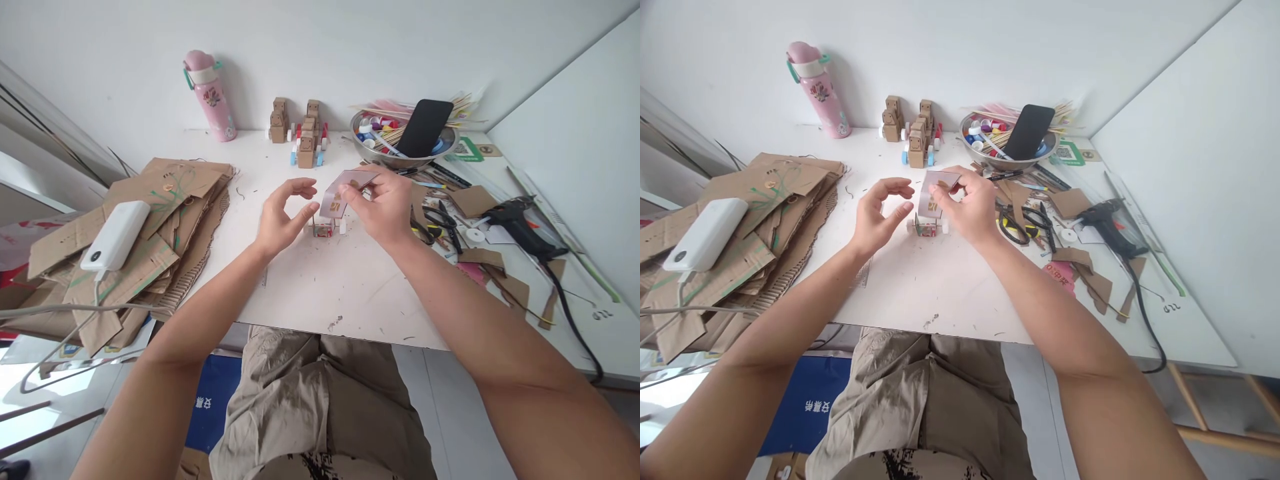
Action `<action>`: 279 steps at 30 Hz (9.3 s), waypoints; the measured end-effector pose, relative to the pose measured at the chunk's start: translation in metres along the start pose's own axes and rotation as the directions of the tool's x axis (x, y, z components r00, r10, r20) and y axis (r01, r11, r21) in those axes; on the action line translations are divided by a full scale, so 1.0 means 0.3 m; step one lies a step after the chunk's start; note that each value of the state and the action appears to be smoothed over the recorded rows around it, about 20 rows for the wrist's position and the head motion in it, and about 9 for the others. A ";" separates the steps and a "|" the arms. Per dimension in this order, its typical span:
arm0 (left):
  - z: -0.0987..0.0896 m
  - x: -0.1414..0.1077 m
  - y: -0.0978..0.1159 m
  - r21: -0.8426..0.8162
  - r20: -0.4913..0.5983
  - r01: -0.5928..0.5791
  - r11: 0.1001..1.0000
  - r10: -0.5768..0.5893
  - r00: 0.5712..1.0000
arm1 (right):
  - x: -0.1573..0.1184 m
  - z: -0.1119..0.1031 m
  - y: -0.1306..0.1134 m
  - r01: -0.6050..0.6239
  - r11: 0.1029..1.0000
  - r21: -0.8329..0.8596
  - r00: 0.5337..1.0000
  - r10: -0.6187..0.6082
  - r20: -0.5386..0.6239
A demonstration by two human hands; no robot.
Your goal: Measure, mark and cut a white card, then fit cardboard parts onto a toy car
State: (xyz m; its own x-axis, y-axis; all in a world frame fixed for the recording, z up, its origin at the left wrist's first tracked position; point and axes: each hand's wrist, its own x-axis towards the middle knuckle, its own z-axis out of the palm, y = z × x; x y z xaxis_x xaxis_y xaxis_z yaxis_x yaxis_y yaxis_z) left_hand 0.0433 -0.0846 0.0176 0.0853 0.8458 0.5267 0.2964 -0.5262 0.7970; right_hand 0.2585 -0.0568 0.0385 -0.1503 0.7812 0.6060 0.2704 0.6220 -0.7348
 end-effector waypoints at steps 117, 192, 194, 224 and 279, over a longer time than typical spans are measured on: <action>0.036 -0.054 0.108 -0.244 0.062 0.145 0.959 -0.134 0.989 | -0.068 -0.024 -0.099 -0.395 0.856 0.333 0.879 0.247 0.408; -0.008 0.016 0.026 0.288 0.325 0.257 0.923 -0.347 0.880 | -0.035 -0.137 -0.016 0.187 0.951 -0.247 0.936 -0.097 0.337; -0.009 0.015 0.023 0.153 0.315 0.289 0.945 -0.324 0.892 | -0.033 -0.135 -0.022 0.238 0.933 -0.271 0.915 -0.122 0.384; 0.069 -0.040 0.020 -0.590 0.454 0.667 0.455 -0.497 0.740 | -0.061 -0.108 -0.062 0.273 0.913 -0.304 0.916 -0.150 0.372; 0.072 -0.037 0.083 -0.598 0.456 0.681 0.423 -0.518 0.723 | -0.061 -0.121 -0.099 0.471 0.824 -0.314 0.852 -0.333 0.404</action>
State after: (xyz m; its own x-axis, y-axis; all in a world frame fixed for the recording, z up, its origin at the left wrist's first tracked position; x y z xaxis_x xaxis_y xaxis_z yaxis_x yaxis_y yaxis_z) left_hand 0.0704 -0.1051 0.0253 0.3422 0.9246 -0.1673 -0.3856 0.3006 0.8723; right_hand 0.2875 -0.0916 0.0604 -0.6025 0.4796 0.6379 0.4505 0.8642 -0.2243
